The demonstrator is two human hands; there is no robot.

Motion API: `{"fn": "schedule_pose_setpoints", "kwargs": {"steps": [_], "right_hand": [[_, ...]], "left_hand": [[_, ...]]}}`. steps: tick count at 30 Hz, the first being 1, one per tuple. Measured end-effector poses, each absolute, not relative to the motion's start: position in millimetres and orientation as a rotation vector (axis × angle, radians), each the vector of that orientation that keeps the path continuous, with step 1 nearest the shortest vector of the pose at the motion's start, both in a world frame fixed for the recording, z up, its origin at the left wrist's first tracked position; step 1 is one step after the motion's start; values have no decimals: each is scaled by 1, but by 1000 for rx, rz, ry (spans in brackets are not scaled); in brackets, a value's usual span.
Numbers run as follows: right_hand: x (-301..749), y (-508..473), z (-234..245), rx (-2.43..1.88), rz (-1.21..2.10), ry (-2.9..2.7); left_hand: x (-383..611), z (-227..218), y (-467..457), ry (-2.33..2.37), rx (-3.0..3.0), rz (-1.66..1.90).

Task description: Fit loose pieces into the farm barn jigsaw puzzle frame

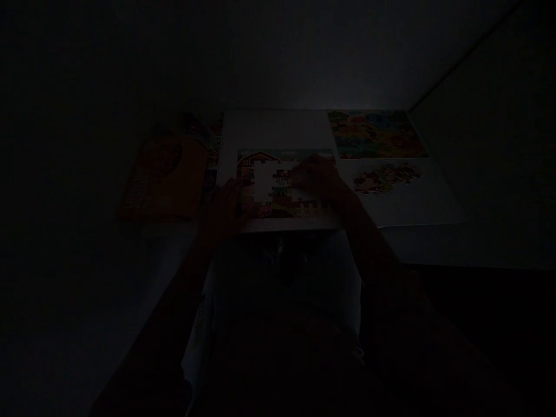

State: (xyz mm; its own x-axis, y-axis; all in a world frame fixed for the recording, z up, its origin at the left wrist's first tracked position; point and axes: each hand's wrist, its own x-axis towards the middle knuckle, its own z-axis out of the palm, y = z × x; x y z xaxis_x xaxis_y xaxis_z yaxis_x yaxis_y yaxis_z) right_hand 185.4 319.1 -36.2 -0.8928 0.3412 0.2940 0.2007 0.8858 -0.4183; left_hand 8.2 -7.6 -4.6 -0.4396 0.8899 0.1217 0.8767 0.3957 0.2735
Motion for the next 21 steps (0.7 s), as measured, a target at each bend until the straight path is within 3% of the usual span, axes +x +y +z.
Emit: {"fn": "schedule_pose_setpoints", "kwargs": {"steps": [14,21], "right_hand": [[186,297,-25,-396,540,-2655],[207,233,-15,-417,492,-2677]], "left_hand": [[10,0,-7,2571,1618,429],[10,0,-7,2583,1612,422]]}}
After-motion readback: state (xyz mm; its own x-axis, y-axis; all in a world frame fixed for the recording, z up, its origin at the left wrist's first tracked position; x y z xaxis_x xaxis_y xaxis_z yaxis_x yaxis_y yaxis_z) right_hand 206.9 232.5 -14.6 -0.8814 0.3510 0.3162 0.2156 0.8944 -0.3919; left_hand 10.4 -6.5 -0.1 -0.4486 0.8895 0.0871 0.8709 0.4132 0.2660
